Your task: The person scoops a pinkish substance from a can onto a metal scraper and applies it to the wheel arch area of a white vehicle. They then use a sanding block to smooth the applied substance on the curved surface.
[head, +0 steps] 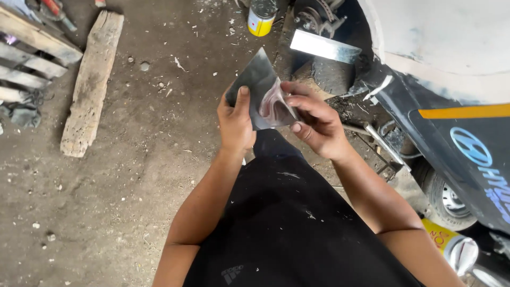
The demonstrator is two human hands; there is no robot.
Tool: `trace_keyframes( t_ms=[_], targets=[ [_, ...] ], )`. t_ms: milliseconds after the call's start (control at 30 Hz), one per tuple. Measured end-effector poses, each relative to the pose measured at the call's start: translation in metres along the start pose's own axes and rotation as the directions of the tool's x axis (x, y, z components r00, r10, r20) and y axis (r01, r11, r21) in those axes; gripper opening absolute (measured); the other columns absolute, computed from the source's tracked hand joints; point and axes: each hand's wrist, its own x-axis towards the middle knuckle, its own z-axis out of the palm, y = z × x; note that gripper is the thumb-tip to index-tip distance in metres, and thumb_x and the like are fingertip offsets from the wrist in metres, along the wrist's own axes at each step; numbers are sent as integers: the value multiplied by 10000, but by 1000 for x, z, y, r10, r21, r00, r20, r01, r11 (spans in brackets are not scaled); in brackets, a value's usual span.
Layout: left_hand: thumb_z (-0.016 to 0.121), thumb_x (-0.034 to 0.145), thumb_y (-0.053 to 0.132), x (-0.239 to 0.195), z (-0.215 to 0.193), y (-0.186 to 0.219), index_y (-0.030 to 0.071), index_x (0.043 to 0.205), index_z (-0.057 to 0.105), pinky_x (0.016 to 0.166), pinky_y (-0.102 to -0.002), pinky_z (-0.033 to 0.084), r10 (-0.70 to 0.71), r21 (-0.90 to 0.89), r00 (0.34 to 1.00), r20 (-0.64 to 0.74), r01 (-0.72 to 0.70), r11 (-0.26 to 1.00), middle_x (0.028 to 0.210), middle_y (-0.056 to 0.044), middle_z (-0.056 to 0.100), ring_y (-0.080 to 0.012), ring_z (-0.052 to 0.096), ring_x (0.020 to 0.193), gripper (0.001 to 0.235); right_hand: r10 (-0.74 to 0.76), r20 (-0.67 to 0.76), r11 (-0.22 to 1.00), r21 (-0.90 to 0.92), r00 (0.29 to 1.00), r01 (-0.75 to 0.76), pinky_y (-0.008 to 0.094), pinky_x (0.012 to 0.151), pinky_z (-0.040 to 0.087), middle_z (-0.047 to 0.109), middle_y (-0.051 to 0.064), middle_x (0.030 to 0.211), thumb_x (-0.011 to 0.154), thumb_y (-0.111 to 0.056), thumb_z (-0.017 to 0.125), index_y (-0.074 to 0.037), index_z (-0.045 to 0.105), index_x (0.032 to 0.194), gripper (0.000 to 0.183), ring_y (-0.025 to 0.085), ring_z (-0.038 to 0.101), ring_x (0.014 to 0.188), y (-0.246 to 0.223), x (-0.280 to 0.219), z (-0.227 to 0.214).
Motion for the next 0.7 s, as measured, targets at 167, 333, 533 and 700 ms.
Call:
trace_keyframes(
  t_ms=[167,333,533,700],
  targets=[
    [683,1043,168,36,-20,19,-27,1227,627,916,-386,577,-69,-198,990,-127,43,979,1133,-114,718,-221,697,1003,274,-55,78,998,1,995,55,451,1231,437,529,170,1532,984,10,714,-37,645,1362,387,348,508,1475,51,27,-21],
    [634,1131,155,65,-5,27,-37,1312,676,961,-329,553,330,505,944,-27,-272,819,1124,-120,715,-185,658,1061,267,-182,70,891,-411,981,195,457,1201,494,594,121,1442,972,-16,730,-48,659,1346,382,350,565,1439,38,95,-30],
    [556,1104,111,136,49,64,-18,1380,614,974,-341,590,422,754,841,340,-512,412,1227,-199,718,-253,742,1122,311,-277,100,747,-603,956,280,540,1184,438,686,118,1310,854,-65,801,-85,765,1206,354,369,558,1393,34,171,-19],
    [538,1107,136,198,55,76,-24,1354,617,969,-341,596,526,763,745,410,-596,249,1232,-181,723,-242,737,1093,305,-277,194,737,-585,941,338,538,1104,432,658,137,1352,812,-109,767,-127,787,1172,361,403,492,1414,55,217,-50]
  ],
)
